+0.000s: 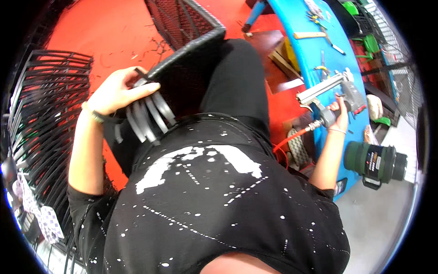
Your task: The person assembles a black wicker chair by weaving black plastic strips into the frame. They use a nail gun to secure the strips and pliers to trim excess material. The process is repeated along the chair's edge.
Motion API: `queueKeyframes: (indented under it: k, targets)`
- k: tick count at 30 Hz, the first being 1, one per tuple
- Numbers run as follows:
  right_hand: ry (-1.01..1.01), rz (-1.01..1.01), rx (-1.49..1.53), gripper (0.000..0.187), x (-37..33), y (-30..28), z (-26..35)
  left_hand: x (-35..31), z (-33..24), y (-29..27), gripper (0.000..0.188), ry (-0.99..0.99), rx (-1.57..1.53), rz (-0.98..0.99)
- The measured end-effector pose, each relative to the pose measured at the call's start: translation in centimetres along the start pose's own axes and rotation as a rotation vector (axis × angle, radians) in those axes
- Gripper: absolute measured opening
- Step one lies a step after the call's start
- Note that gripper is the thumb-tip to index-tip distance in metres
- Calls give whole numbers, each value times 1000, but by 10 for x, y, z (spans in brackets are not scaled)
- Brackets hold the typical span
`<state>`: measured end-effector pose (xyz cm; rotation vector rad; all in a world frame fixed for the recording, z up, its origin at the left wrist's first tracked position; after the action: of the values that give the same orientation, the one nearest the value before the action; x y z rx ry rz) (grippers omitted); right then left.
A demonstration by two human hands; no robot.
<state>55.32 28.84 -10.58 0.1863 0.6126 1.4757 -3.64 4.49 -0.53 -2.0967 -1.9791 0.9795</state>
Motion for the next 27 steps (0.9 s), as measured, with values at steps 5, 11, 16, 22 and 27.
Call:
queueKeyframes:
  k: [5, 11, 16, 22, 27]
  targets:
    - [137, -104, 340, 33, 19, -73, -2, -10, -15, 18, 34, -36, 266, -165]
    - [86, -343, -188, 56, 38, -113, 16, -14, -14, 24, 32, 31, 335, -292]
    - [75, -785, -1559, 66, 51, -123, 62, -17, -8, 28, 37, 106, 348, -373]
    - [-330, -699, -1894, 84, 51, 0, 73, -15, -8, 26, 35, 95, 323, -352]
    - [122, -337, -2350, 107, 131, 77, 30, -19, 0, 26, 32, 117, 325, -370]
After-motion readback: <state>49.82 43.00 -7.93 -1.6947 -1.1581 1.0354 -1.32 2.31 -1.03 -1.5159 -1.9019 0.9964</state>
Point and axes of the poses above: each hand's wrist, its own x-axis towards the middle knuckle, its own y-axis out of the palm, z = x × y, the point moved 1 cm from there along x, towards the middle knuckle, and after that the axes turned 3 degrees about z, right-handed, at the moved point
